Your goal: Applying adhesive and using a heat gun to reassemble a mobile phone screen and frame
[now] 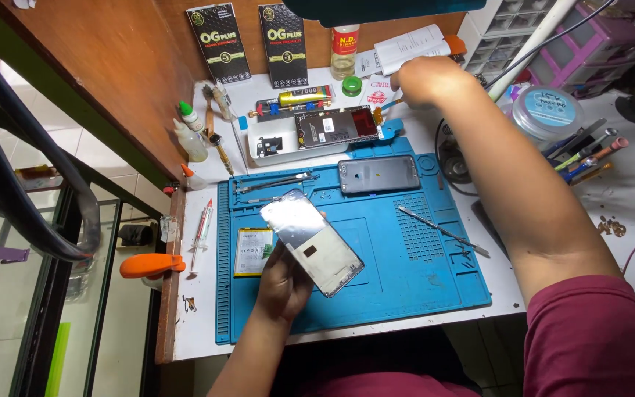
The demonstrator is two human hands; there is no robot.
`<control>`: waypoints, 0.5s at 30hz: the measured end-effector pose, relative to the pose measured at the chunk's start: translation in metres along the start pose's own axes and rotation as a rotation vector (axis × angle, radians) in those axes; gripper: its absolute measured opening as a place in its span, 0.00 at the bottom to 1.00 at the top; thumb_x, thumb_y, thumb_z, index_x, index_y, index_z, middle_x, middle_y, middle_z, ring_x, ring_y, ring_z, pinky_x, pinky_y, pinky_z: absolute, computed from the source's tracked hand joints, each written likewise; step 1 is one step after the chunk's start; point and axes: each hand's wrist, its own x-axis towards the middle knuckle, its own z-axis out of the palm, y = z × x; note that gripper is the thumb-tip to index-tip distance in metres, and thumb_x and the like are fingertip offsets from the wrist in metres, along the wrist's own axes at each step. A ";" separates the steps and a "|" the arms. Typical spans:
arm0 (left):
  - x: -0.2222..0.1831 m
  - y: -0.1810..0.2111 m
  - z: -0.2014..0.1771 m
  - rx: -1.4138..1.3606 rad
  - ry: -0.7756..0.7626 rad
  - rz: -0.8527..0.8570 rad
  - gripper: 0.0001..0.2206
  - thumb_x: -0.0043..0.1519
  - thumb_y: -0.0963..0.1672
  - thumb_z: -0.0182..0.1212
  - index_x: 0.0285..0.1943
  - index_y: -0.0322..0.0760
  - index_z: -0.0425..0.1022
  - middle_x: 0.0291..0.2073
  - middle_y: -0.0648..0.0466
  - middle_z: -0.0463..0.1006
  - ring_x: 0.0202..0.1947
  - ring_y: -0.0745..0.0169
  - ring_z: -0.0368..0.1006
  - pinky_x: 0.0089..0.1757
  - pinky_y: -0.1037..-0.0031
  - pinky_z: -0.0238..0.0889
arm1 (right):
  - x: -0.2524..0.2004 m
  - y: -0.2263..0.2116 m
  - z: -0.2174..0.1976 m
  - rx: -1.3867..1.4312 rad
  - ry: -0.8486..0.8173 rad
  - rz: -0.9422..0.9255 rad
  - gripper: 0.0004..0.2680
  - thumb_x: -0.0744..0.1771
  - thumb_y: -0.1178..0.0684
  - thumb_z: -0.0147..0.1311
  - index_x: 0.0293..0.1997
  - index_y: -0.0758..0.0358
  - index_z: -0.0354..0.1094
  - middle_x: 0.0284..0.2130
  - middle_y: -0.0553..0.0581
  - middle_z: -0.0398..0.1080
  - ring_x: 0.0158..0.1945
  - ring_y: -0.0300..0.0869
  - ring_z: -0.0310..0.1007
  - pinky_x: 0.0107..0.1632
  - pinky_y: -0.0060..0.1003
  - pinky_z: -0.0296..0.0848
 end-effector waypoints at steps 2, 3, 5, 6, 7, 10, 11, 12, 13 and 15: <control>0.003 -0.004 0.000 0.113 0.104 -0.023 0.21 0.67 0.38 0.49 0.72 0.35 0.64 0.67 0.34 0.68 0.67 0.35 0.64 0.61 0.44 0.61 | 0.011 0.008 0.020 -0.002 0.306 -0.064 0.12 0.71 0.51 0.48 0.59 0.57 0.72 0.50 0.64 0.73 0.51 0.60 0.73 0.38 0.57 0.75; 0.004 -0.006 -0.002 0.115 0.112 -0.024 0.21 0.67 0.38 0.49 0.72 0.35 0.64 0.67 0.34 0.68 0.67 0.35 0.64 0.61 0.44 0.61 | -0.013 -0.005 0.024 0.002 0.301 -0.069 0.12 0.71 0.51 0.48 0.59 0.57 0.72 0.50 0.64 0.73 0.51 0.60 0.73 0.38 0.57 0.75; 0.007 -0.010 -0.005 0.109 0.287 -0.091 0.18 0.67 0.37 0.50 0.67 0.37 0.68 0.61 0.36 0.73 0.61 0.37 0.70 0.58 0.49 0.67 | -0.062 -0.030 0.030 0.554 0.580 -0.251 0.13 0.72 0.50 0.47 0.59 0.66 0.72 0.53 0.68 0.73 0.56 0.59 0.70 0.55 0.56 0.67; 0.010 -0.012 -0.010 0.112 0.290 -0.093 0.18 0.67 0.37 0.50 0.67 0.37 0.68 0.61 0.36 0.73 0.61 0.37 0.70 0.58 0.49 0.67 | -0.090 -0.042 0.040 0.558 0.577 -0.250 0.13 0.72 0.50 0.47 0.59 0.66 0.72 0.53 0.68 0.73 0.56 0.59 0.70 0.55 0.56 0.67; 0.013 -0.014 -0.014 0.161 0.256 -0.095 0.20 0.65 0.39 0.54 0.69 0.36 0.65 0.59 0.36 0.75 0.57 0.37 0.73 0.55 0.46 0.70 | -0.118 -0.054 0.049 0.800 0.435 -0.283 0.15 0.72 0.49 0.46 0.63 0.67 0.69 0.49 0.68 0.74 0.50 0.57 0.73 0.50 0.53 0.72; 0.016 -0.019 -0.021 0.213 0.193 -0.101 0.23 0.65 0.42 0.59 0.70 0.37 0.63 0.56 0.36 0.77 0.53 0.38 0.77 0.51 0.46 0.73 | -0.182 -0.079 0.096 1.200 0.129 -0.299 0.19 0.73 0.47 0.40 0.69 0.71 0.61 0.47 0.72 0.74 0.44 0.55 0.76 0.46 0.51 0.78; 0.017 -0.021 -0.023 0.218 0.161 -0.104 0.22 0.65 0.42 0.59 0.69 0.38 0.65 0.55 0.38 0.78 0.53 0.39 0.77 0.50 0.47 0.74 | -0.201 -0.084 0.115 1.359 -0.030 -0.284 0.22 0.73 0.45 0.36 0.72 0.73 0.56 0.50 0.75 0.72 0.44 0.56 0.76 0.47 0.54 0.79; 0.017 -0.022 -0.017 0.216 0.161 -0.106 0.22 0.65 0.42 0.59 0.69 0.38 0.65 0.55 0.38 0.78 0.53 0.39 0.77 0.50 0.47 0.74 | -0.203 -0.090 0.136 1.358 -0.030 -0.281 0.22 0.73 0.45 0.36 0.72 0.73 0.56 0.50 0.75 0.72 0.44 0.56 0.76 0.47 0.54 0.79; 0.017 -0.024 -0.012 0.269 0.157 -0.152 0.19 0.65 0.43 0.60 0.67 0.41 0.68 0.54 0.42 0.79 0.54 0.43 0.77 0.52 0.49 0.73 | -0.205 -0.095 0.157 1.575 -0.113 -0.282 0.22 0.72 0.45 0.38 0.71 0.75 0.56 0.52 0.71 0.70 0.47 0.50 0.72 0.48 0.48 0.80; 0.015 -0.029 -0.006 0.320 0.162 -0.212 0.17 0.66 0.43 0.60 0.64 0.43 0.71 0.53 0.47 0.80 0.54 0.47 0.78 0.53 0.51 0.72 | -0.215 -0.104 0.186 1.800 -0.207 -0.268 0.23 0.72 0.44 0.39 0.71 0.76 0.57 0.55 0.67 0.68 0.50 0.45 0.68 0.50 0.43 0.81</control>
